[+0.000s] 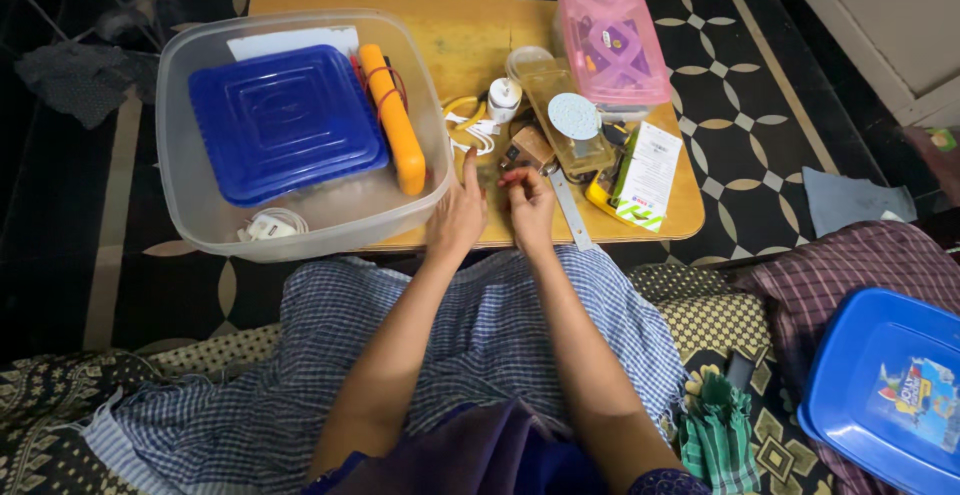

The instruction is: The person sits on the floor and organizes various small items on a low table into a clear plastic container. They handle a multimeter, a white cable, a small brown box, a white bottle, and other miscellaneous objects, placing them one by one into the container.

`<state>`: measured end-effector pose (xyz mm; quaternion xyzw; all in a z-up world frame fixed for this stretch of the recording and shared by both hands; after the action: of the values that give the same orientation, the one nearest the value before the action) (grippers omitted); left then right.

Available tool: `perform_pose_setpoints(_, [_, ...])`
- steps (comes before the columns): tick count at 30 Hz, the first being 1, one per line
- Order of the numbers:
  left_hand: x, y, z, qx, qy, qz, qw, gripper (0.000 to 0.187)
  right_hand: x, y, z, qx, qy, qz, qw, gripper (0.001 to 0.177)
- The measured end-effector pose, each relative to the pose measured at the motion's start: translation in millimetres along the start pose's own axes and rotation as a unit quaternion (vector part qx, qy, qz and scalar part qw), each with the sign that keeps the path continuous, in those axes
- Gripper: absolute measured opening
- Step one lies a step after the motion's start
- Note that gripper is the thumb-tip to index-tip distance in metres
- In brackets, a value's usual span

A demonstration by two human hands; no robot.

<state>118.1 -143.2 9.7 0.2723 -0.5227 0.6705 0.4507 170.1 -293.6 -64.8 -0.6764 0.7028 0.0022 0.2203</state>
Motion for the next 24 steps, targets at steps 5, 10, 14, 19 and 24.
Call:
perform_pose_setpoints(5, [7, -2, 1, 0.009, 0.02, -0.028, 0.999, 0.082, -5, 1, -10, -0.013, 0.002, 0.002, 1.0, 0.018])
perform_pose_setpoints(10, [0, -3, -1, 0.024, 0.037, -0.09, 0.995, 0.064, -9, 3, -15, -0.03, 0.004, 0.0, 1.0, 0.017])
perform_pose_setpoints(14, [-1, 7, -4, -0.039, 0.087, -0.023, 0.995, 0.038, -6, 2, -12, -0.015, 0.013, -0.003, 1.0, 0.018])
perform_pose_setpoints(19, [15, 31, -4, -0.136, 0.092, 0.114, 0.98, 0.024, -4, 0, -8, 0.023, 0.031, -0.006, 0.999, 0.017])
perform_pose_setpoints(24, [15, 52, -7, -0.164, 0.142, 0.143, 0.966, 0.014, -17, 4, -24, 0.046, 0.111, -0.004, 0.993, 0.014])
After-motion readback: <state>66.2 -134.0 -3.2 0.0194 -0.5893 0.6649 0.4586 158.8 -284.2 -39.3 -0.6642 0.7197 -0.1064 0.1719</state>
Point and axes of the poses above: each hand's wrist, its own y-axis away from the middle knuckle, its own x-axis out of the back of the hand, z = x × y, the point moved 3 cm from there along -y, towards the middle knuckle, and after that the axes turned 13 degrees about -y, right-handed, at the moved point
